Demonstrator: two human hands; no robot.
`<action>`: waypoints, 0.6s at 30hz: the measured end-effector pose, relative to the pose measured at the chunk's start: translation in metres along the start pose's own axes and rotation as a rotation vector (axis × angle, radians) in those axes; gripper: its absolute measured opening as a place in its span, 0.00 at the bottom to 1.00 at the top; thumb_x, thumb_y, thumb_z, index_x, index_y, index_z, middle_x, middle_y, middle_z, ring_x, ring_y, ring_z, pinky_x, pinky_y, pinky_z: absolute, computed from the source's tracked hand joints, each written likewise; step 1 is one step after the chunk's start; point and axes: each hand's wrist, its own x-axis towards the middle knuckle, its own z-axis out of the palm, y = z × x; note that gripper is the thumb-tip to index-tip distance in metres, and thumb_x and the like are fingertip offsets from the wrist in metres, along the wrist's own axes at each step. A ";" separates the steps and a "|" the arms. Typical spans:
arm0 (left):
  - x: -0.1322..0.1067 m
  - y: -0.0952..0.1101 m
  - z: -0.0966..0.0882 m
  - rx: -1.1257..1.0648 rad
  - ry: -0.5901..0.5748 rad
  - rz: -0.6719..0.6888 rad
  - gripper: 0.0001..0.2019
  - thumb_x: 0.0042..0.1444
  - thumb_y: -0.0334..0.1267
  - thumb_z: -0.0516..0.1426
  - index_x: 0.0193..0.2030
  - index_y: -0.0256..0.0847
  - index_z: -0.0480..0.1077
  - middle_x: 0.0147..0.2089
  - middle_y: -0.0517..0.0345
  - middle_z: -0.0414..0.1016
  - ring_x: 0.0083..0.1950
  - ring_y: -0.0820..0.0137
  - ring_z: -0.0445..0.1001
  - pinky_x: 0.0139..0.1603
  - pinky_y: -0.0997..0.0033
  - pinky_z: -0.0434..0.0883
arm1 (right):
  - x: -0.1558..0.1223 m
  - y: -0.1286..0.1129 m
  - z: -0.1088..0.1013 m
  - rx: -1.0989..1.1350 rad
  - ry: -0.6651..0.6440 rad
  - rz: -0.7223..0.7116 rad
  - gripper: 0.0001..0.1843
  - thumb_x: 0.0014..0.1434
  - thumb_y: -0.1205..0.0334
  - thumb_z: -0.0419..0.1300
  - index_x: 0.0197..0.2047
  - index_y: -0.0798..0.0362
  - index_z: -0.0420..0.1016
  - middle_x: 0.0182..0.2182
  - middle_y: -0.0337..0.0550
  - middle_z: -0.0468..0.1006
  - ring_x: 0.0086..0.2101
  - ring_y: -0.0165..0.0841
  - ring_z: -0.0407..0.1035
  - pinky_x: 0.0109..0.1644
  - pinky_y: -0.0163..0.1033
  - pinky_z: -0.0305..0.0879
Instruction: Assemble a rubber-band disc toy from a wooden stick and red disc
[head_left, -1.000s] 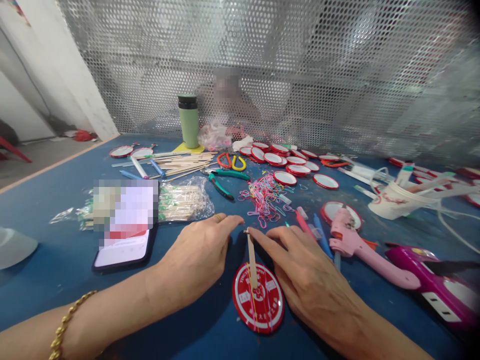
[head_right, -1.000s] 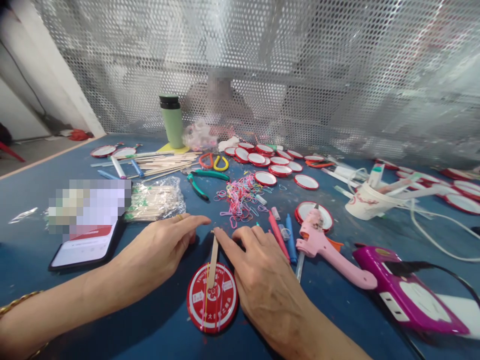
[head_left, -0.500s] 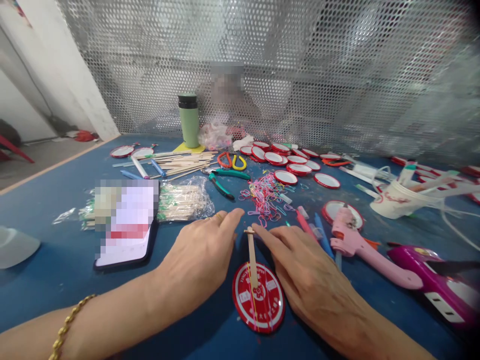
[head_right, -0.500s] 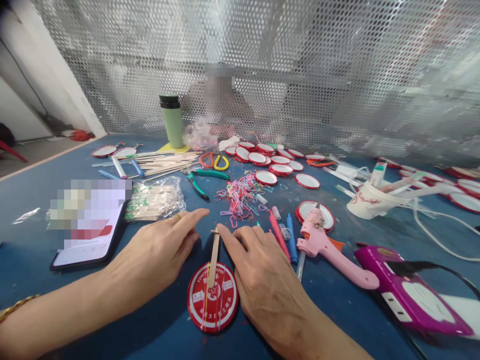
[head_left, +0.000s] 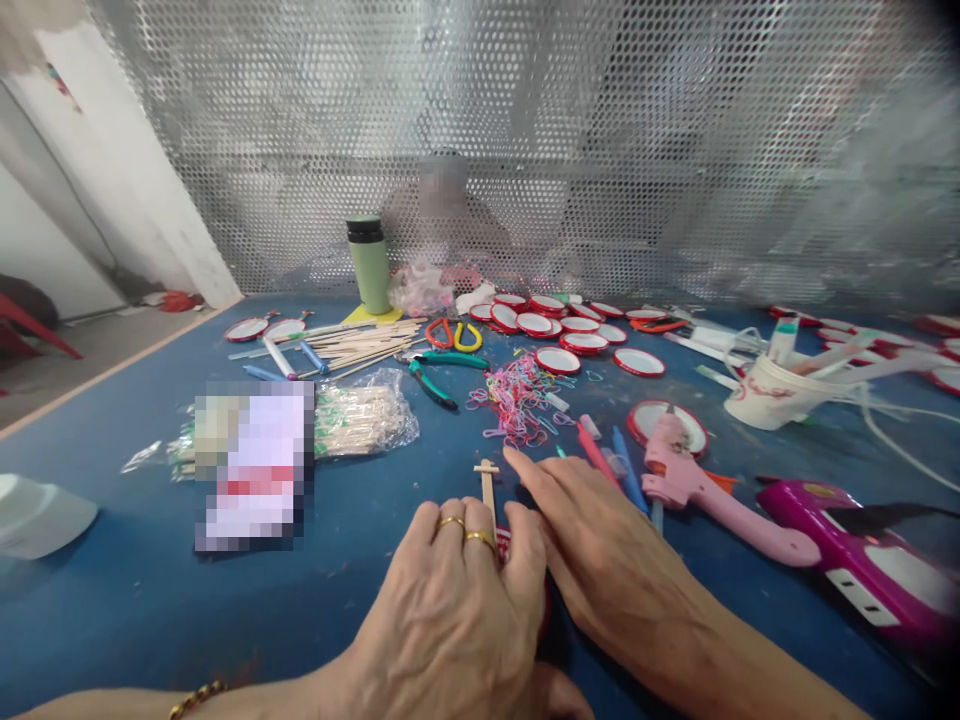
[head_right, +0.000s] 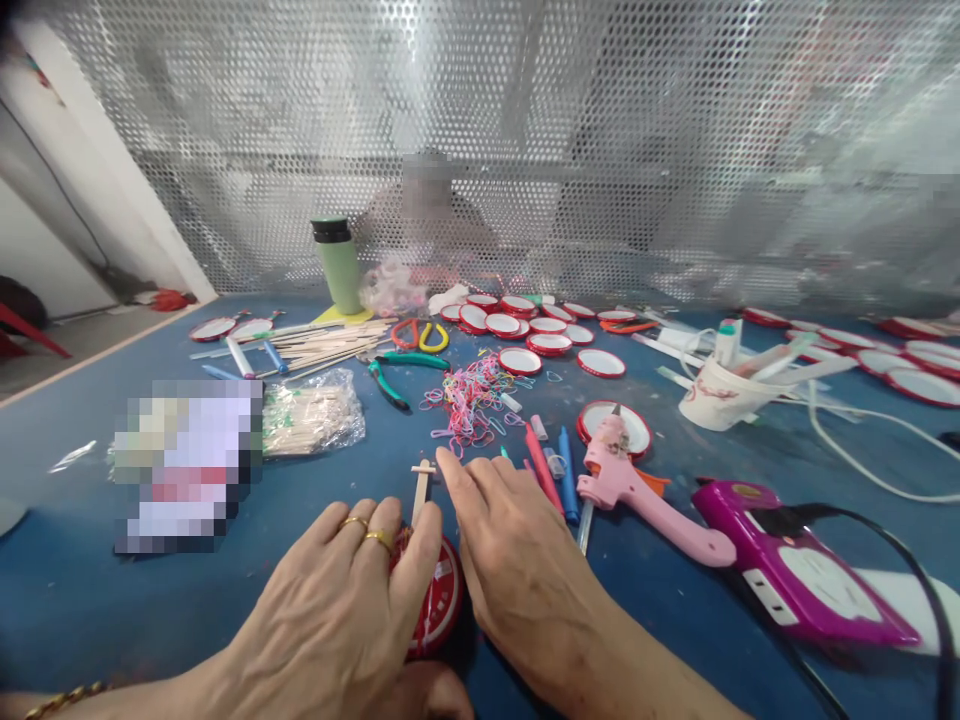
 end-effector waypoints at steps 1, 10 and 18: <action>0.001 0.002 -0.001 -0.008 -0.025 -0.018 0.49 0.43 0.76 0.51 0.54 0.29 0.68 0.40 0.38 0.76 0.39 0.55 0.75 0.39 0.57 0.70 | 0.000 0.000 0.000 -0.003 0.004 -0.004 0.30 0.62 0.70 0.47 0.67 0.57 0.54 0.45 0.52 0.74 0.44 0.42 0.70 0.51 0.55 0.71; 0.002 0.009 -0.001 -0.059 -0.133 -0.092 0.43 0.44 0.70 0.58 0.54 0.33 0.67 0.39 0.44 0.75 0.37 0.58 0.74 0.36 0.60 0.70 | 0.000 -0.001 0.000 -0.042 0.004 -0.008 0.27 0.64 0.68 0.46 0.65 0.61 0.56 0.43 0.53 0.75 0.42 0.43 0.70 0.46 0.53 0.73; 0.002 0.008 0.008 -0.117 -0.120 -0.113 0.37 0.54 0.62 0.54 0.59 0.32 0.63 0.49 0.39 0.75 0.47 0.53 0.75 0.44 0.54 0.72 | 0.000 0.008 0.010 -0.120 0.114 -0.117 0.26 0.63 0.68 0.46 0.65 0.59 0.59 0.44 0.53 0.78 0.42 0.42 0.73 0.47 0.53 0.73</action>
